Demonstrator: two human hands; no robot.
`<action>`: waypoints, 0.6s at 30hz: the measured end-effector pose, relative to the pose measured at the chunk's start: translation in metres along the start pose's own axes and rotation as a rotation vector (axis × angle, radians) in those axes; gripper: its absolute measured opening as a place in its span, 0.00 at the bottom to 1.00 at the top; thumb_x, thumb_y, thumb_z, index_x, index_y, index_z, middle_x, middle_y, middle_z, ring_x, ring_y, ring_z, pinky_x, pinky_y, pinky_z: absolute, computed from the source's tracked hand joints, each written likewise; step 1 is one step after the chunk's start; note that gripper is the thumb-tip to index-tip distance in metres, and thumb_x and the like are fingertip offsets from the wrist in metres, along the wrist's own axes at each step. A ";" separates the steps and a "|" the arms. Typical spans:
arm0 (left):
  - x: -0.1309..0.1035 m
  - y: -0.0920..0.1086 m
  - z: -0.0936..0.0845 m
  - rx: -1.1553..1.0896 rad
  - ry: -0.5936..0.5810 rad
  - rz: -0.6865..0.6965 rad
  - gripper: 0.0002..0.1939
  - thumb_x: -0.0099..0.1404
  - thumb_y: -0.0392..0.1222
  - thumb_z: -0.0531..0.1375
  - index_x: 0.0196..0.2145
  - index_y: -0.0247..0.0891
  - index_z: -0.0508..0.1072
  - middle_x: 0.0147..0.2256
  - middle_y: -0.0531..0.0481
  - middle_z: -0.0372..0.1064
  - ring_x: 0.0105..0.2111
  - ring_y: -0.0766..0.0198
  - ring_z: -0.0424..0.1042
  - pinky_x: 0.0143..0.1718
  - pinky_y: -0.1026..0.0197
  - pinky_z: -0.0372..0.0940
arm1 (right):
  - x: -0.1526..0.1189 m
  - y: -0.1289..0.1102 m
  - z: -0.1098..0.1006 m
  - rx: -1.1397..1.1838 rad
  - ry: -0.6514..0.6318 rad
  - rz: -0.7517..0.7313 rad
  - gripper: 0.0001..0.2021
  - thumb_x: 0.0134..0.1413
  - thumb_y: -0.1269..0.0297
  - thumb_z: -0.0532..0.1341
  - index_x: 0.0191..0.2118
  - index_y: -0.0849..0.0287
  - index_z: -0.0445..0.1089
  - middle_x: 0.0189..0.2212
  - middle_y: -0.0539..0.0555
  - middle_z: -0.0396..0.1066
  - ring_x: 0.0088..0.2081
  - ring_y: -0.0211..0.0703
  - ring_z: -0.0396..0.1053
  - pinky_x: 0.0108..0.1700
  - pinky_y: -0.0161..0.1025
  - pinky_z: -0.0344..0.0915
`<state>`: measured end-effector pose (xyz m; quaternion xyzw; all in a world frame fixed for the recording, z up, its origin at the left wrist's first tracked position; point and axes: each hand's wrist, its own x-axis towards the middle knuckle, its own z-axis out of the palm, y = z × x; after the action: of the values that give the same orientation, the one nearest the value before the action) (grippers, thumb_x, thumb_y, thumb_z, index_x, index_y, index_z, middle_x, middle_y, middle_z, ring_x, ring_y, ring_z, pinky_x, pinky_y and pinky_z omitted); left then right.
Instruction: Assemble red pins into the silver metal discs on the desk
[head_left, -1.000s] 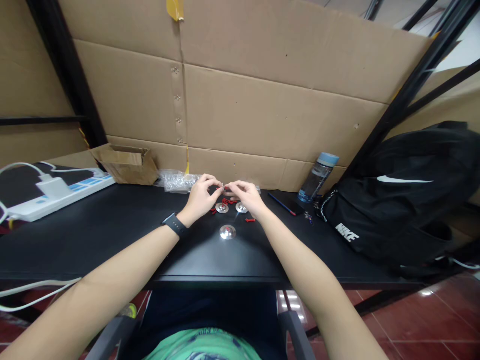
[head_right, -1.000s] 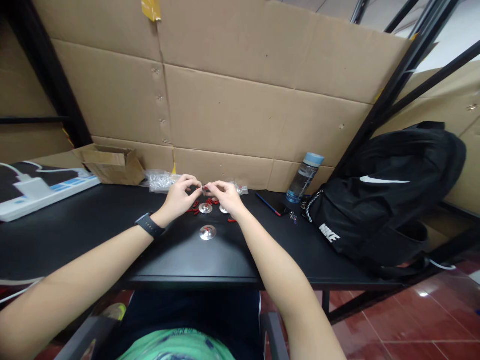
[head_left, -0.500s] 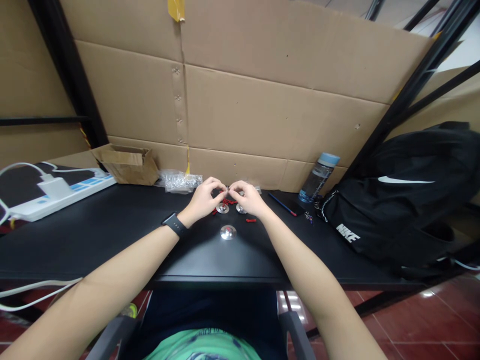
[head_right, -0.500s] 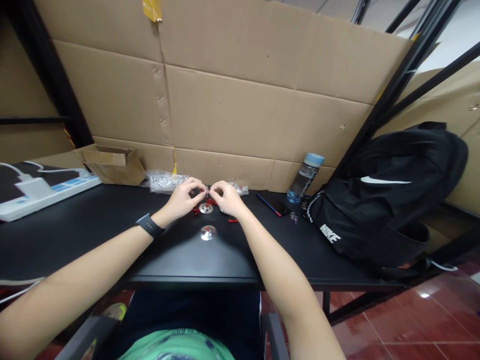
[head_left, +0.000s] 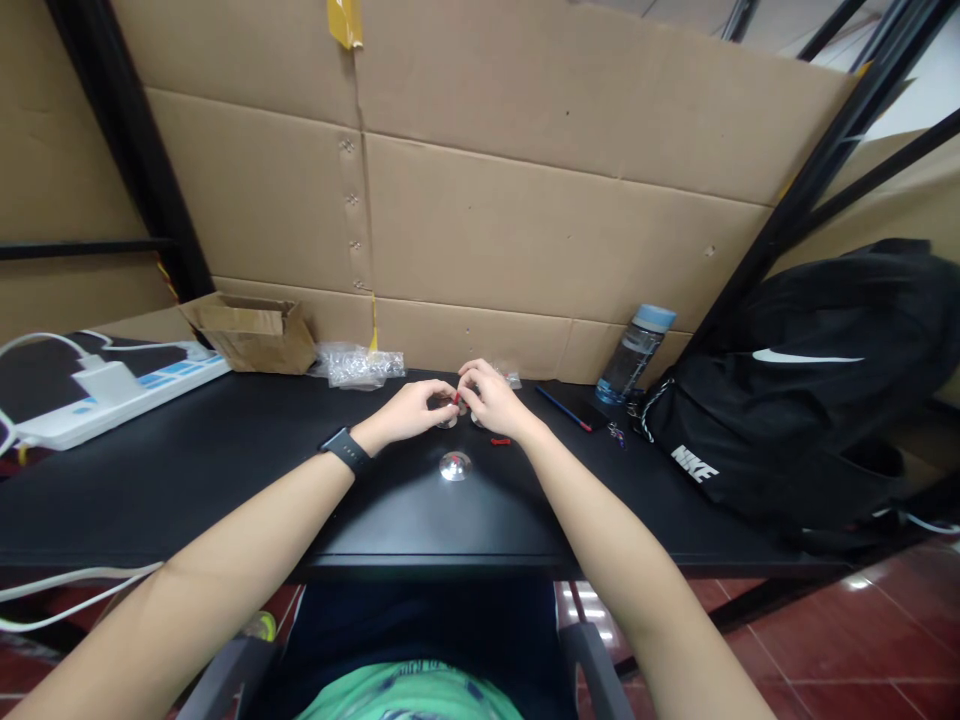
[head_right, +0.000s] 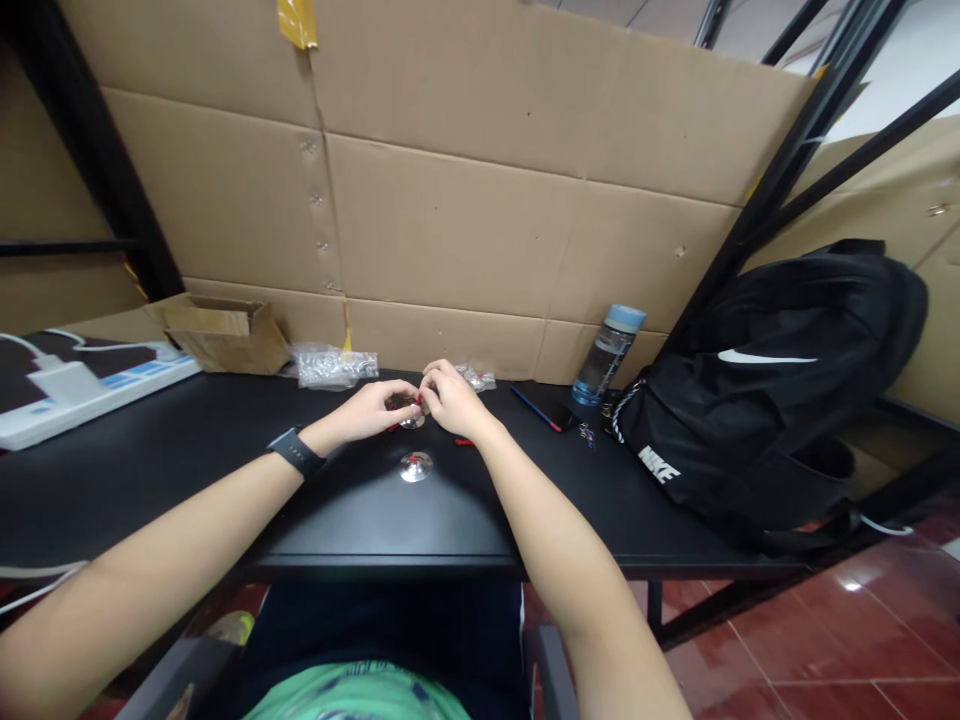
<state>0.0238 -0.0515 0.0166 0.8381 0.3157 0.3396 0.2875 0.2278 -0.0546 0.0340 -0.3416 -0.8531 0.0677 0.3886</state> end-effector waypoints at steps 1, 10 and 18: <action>0.000 0.001 -0.001 0.052 -0.001 0.021 0.15 0.66 0.52 0.60 0.42 0.39 0.77 0.35 0.49 0.78 0.34 0.60 0.76 0.39 0.61 0.67 | 0.000 0.001 0.000 -0.002 -0.027 -0.004 0.06 0.63 0.69 0.56 0.34 0.59 0.67 0.47 0.58 0.66 0.47 0.44 0.68 0.54 0.44 0.63; -0.005 0.007 -0.006 0.443 -0.192 0.096 0.29 0.61 0.65 0.62 0.51 0.43 0.75 0.44 0.46 0.77 0.46 0.50 0.74 0.46 0.57 0.62 | -0.001 -0.003 -0.039 0.000 -0.442 0.032 0.06 0.59 0.68 0.61 0.33 0.62 0.74 0.51 0.61 0.69 0.45 0.44 0.70 0.48 0.42 0.66; -0.007 0.010 -0.011 0.309 -0.325 0.237 0.20 0.61 0.58 0.65 0.43 0.41 0.79 0.38 0.48 0.78 0.37 0.59 0.75 0.40 0.63 0.63 | -0.002 -0.001 -0.045 0.014 -0.737 0.175 0.02 0.43 0.72 0.65 0.26 0.62 0.77 0.36 0.53 0.75 0.31 0.36 0.68 0.36 0.33 0.62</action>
<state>0.0152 -0.0604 0.0274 0.9468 0.2131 0.1794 0.1613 0.2602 -0.0640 0.0641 -0.3631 -0.9028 0.2248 0.0507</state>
